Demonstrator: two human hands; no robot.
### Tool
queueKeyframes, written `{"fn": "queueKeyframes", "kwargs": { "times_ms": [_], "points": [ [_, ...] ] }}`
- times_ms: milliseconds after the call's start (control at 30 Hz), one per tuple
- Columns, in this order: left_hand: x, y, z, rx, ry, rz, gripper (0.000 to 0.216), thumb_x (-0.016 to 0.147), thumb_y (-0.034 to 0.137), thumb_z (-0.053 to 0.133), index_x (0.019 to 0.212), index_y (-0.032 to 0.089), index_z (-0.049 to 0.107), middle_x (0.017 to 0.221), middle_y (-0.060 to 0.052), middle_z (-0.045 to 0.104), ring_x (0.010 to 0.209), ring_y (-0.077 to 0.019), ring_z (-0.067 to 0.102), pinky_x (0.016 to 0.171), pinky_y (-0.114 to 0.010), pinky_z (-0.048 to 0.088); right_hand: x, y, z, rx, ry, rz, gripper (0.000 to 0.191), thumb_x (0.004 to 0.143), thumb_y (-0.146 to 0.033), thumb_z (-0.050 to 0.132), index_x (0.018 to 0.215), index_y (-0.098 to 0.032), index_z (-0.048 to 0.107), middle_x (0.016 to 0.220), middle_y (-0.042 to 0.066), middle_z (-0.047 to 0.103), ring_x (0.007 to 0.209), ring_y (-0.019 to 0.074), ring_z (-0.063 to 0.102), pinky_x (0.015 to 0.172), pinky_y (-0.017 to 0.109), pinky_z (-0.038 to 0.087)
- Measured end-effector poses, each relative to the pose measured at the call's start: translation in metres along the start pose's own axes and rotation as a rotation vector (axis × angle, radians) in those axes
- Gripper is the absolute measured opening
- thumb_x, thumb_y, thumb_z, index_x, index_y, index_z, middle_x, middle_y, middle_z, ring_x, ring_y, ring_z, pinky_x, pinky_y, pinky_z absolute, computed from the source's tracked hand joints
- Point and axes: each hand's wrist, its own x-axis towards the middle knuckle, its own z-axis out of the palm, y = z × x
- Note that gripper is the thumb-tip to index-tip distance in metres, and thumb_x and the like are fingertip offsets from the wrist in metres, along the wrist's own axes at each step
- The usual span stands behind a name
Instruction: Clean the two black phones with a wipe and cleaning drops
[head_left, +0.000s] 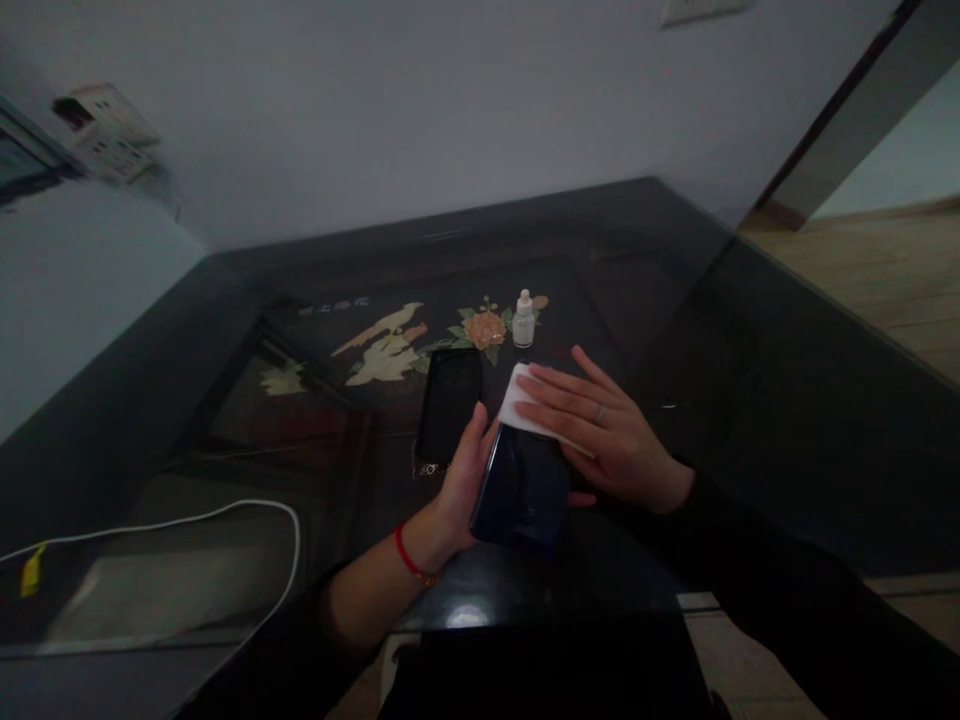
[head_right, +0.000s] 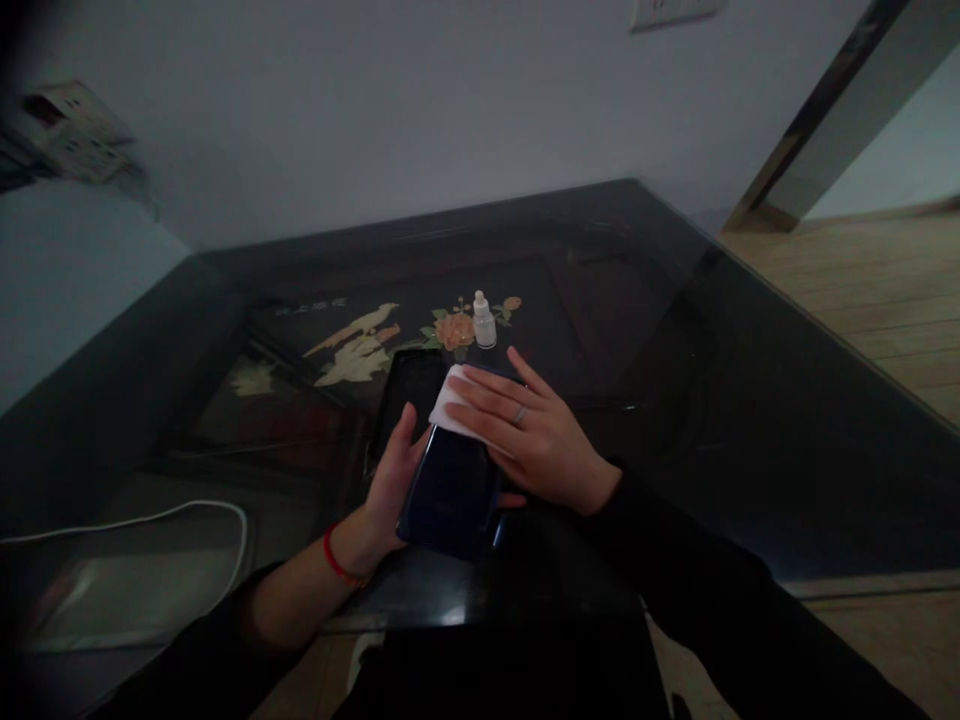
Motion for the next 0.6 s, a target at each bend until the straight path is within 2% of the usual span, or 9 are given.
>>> {"fn": "queueKeyframes", "kwargs": {
  "times_ms": [100,167,233,300,400,600],
  "points": [
    [0.003,0.003,-0.001,-0.025,0.093,0.050,0.060,0.094,0.055,0.029,0.138,0.018,0.046,0.100,-0.010,0.071,0.099,-0.0266,0.065,0.101,-0.049,0.040,-0.001,0.000,-0.002,0.020,-0.045,-0.138,0.037,0.090,-0.013,0.047,0.125,-0.015,0.055,0.131,0.012,0.060,0.131,0.0237,0.047,0.113,0.059,0.027],
    [0.003,0.007,0.001,-0.056,0.119,0.077,0.061,0.094,0.056,0.028,0.140,0.018,0.044,0.108,-0.011,0.069,0.108,-0.0275,0.062,0.103,-0.049,0.038,-0.003,0.002,-0.005,0.027,-0.019,-0.154,0.036,0.089,-0.014,0.047,0.123,-0.015,0.057,0.127,0.011,0.063,0.127,0.0236,0.051,0.112,0.059,0.029],
    [0.002,0.010,0.003,-0.078,0.085,0.077,0.064,0.094,0.059,0.026,0.143,0.021,0.039,0.120,-0.011,0.065,0.115,-0.0297,0.058,0.104,-0.053,0.035,-0.005,0.006,-0.009,0.004,0.058,-0.066,0.036,0.088,-0.013,0.048,0.122,-0.018,0.059,0.125,0.010,0.065,0.123,0.0232,0.055,0.111,0.057,0.032],
    [0.000,0.012,0.007,-0.093,0.007,0.066,0.068,0.092,0.064,0.023,0.145,0.023,0.035,0.127,-0.012,0.062,0.121,-0.0323,0.053,0.104,-0.059,0.032,-0.006,0.009,-0.012,-0.038,0.135,0.085,0.039,0.087,-0.009,0.048,0.122,-0.019,0.059,0.126,0.010,0.064,0.123,0.0232,0.055,0.110,0.056,0.034],
    [-0.003,0.011,0.010,-0.088,-0.075,0.041,0.074,0.090,0.067,0.020,0.147,0.021,0.032,0.127,-0.014,0.062,0.124,-0.0348,0.051,0.102,-0.064,0.030,-0.006,0.010,-0.011,-0.062,0.156,0.229,0.043,0.088,-0.007,0.046,0.128,-0.021,0.057,0.133,0.010,0.059,0.128,0.0234,0.051,0.111,0.054,0.034],
    [-0.003,0.008,0.006,-0.054,-0.100,0.003,0.063,0.095,0.059,0.017,0.145,0.026,0.036,0.112,-0.011,0.069,0.108,-0.0308,0.062,0.098,-0.066,0.034,-0.003,0.007,-0.006,-0.015,0.053,0.129,0.046,0.091,-0.009,0.046,0.134,-0.025,0.051,0.137,0.008,0.055,0.132,0.0222,0.046,0.113,0.054,0.030]
  ]
}}
